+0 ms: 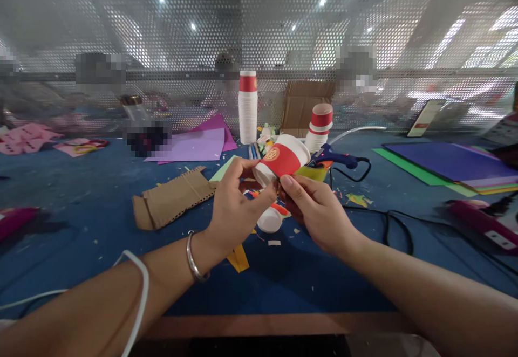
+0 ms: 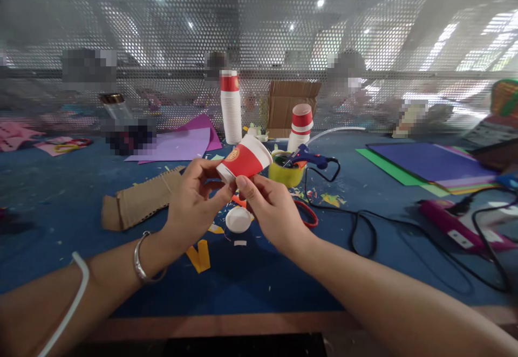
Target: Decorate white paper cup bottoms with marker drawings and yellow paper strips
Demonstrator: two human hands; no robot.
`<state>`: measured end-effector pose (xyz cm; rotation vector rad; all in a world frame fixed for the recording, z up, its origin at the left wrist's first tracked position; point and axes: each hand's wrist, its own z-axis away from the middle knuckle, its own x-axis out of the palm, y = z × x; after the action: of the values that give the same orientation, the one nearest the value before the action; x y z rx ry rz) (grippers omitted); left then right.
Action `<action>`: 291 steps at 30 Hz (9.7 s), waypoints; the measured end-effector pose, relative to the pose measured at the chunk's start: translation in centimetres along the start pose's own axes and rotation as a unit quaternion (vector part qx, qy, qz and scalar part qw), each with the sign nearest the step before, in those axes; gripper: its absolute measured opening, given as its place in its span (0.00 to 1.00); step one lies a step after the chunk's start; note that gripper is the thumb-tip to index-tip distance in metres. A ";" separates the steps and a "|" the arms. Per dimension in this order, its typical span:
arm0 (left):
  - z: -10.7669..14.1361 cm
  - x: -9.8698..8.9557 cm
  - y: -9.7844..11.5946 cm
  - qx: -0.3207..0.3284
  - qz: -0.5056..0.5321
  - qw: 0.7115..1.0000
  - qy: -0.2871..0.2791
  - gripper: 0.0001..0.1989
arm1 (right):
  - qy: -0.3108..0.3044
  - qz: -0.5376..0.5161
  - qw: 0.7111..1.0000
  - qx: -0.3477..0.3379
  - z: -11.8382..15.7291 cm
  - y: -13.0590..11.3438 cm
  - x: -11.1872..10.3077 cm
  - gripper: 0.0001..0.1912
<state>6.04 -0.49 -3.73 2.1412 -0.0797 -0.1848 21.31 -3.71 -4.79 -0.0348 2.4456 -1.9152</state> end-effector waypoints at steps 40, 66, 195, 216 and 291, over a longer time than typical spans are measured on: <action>-0.2 -0.3 0.5 -0.039 0.083 0.995 -0.036 0.12 | 0.007 0.056 0.998 -0.017 0.0 -0.4 -0.2 0.23; -0.9 -0.8 -0.8 0.065 -0.014 0.997 0.047 0.21 | 0.007 0.062 0.998 0.001 -0.2 -0.8 0.0 0.25; -0.4 0.0 -0.3 -0.011 0.052 0.999 -0.006 0.22 | 0.007 0.266 0.959 -0.097 -0.6 -0.8 -0.8 0.23; 0.1 0.0 0.4 0.000 0.045 0.999 -0.001 0.22 | 0.026 0.309 0.940 -0.143 -0.3 -1.3 -1.0 0.21; -3.7 -4.1 -0.1 -0.110 -0.395 0.861 -0.301 0.17 | 0.062 0.236 0.966 -0.082 -3.5 0.6 -3.8 0.10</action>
<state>2.55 3.17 -1.37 1.6988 0.4499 -1.2777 25.00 -0.01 -4.46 0.6220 2.3911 -1.5485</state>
